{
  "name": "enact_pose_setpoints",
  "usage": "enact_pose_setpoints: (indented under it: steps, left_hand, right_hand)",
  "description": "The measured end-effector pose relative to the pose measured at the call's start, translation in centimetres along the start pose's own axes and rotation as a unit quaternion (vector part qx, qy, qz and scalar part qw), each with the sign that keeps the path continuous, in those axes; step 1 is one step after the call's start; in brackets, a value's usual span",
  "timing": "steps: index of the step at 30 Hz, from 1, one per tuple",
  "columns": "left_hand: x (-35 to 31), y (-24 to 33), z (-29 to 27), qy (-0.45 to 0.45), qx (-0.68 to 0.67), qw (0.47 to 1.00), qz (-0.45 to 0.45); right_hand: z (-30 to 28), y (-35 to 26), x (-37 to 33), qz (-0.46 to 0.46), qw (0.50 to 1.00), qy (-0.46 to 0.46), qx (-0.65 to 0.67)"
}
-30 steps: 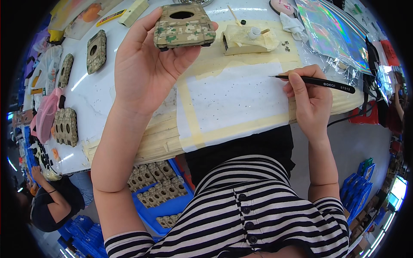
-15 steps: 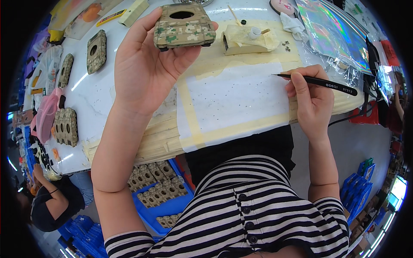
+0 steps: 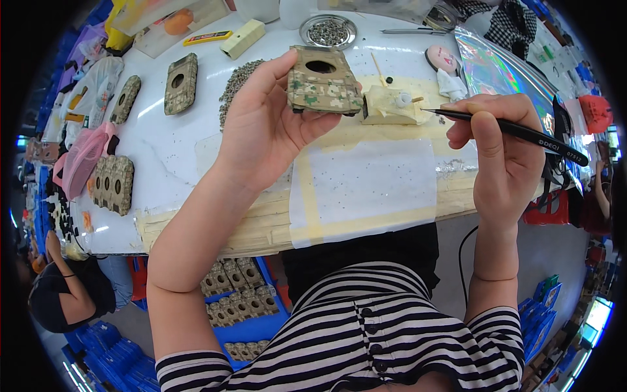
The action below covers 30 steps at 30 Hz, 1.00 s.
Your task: The person decorates a toy tank turret by using tweezers to pick up small green debris from a pile and placing them one at a time onto adhesive areas on the turret.
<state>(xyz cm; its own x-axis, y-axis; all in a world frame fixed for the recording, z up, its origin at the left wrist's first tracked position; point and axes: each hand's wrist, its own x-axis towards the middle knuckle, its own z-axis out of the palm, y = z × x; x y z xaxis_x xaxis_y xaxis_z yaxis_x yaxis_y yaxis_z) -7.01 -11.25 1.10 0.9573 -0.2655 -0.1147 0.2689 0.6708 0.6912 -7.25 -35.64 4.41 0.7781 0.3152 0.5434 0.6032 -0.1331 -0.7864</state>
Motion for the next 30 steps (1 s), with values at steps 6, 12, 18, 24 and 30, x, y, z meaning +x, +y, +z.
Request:
enact_pose_setpoints:
  steps: [6,12,18,24,30]
  left_hand:
    - [-0.3,0.1,0.2,0.003,-0.020,1.000,-0.013]
    - [-0.4,0.3,0.7,0.012,-0.052,0.998,-0.027]
    - [-0.5,-0.1,0.7,0.020,-0.046,0.998,-0.036]
    - [-0.5,-0.1,0.9,0.032,-0.042,0.998,-0.039]
    - [-0.6,0.0,0.9,0.032,-0.051,0.997,-0.041]
  right_hand:
    - [2.2,-1.3,4.2,-0.040,0.994,-0.091,0.051]
    - [3.3,-1.3,6.2,-0.071,0.982,-0.168,0.058]
    - [3.5,-0.4,6.1,-0.079,0.977,-0.194,0.026]
    - [3.5,-0.4,6.1,-0.070,0.977,-0.202,0.017]
    - [3.4,-0.1,6.1,-0.077,0.974,-0.212,0.012]
